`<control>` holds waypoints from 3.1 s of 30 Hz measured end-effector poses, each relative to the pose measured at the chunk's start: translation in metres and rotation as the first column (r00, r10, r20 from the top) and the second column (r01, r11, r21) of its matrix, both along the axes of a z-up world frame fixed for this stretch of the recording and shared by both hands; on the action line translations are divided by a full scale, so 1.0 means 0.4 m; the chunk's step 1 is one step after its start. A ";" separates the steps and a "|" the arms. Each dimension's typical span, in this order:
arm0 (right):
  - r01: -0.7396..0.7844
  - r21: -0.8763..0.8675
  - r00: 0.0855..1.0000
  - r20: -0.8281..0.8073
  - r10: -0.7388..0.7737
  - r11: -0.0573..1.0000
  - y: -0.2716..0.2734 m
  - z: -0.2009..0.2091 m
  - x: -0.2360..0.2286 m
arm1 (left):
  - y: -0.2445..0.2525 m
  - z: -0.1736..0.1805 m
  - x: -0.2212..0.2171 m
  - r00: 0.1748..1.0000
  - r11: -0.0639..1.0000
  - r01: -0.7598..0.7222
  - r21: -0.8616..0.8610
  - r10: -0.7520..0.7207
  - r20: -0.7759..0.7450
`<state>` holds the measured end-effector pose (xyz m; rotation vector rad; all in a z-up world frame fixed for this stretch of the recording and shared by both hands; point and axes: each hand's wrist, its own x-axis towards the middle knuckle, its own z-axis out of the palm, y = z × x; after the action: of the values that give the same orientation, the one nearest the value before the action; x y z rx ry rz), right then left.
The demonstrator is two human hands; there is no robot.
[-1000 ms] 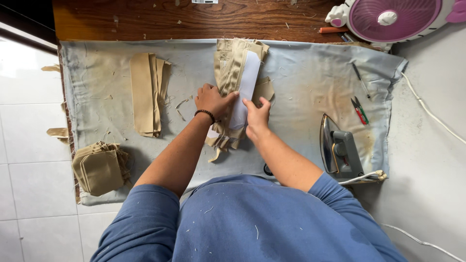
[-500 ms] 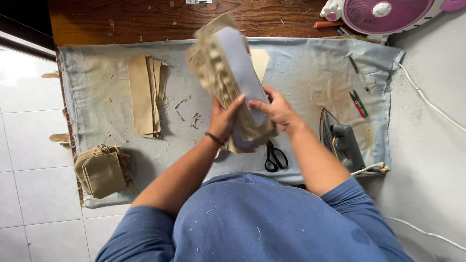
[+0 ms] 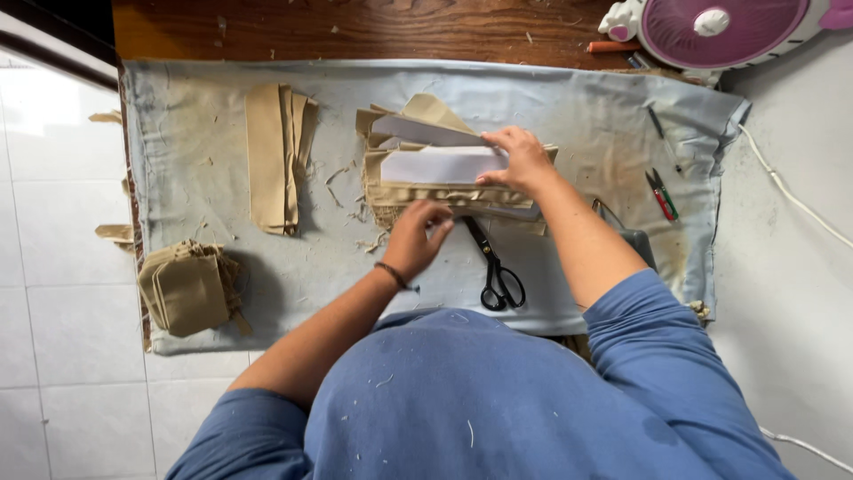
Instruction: The person irons a piece of beige fabric on a work table, then uses scissors to trim the edges of the fabric around a white paper pattern. They repeat this process by picking up another piece of fabric, aligning it with the pattern, and cutting it to shape.
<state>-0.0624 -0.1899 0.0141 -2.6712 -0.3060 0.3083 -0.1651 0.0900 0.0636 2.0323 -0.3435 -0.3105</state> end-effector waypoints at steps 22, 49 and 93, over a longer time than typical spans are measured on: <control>0.484 0.135 0.844 -0.331 -0.421 0.864 0.123 -0.031 0.202 | 0.079 0.027 -0.055 0.970 0.975 0.165 0.147 -0.133 -0.205; 0.472 0.836 0.863 -0.373 -0.342 0.279 0.157 0.356 -0.395 | 0.227 0.170 0.005 0.737 0.147 -0.669 -0.728 0.262 -0.624; 0.463 0.840 0.876 -0.383 -0.294 0.284 0.207 0.403 -0.399 | 0.385 0.051 -0.055 0.696 0.414 -0.718 -0.559 0.457 -0.554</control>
<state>-0.2219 -0.1073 0.1755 -1.4663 0.2111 0.1115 -0.1870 0.2440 0.0838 1.1032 0.4464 -0.0071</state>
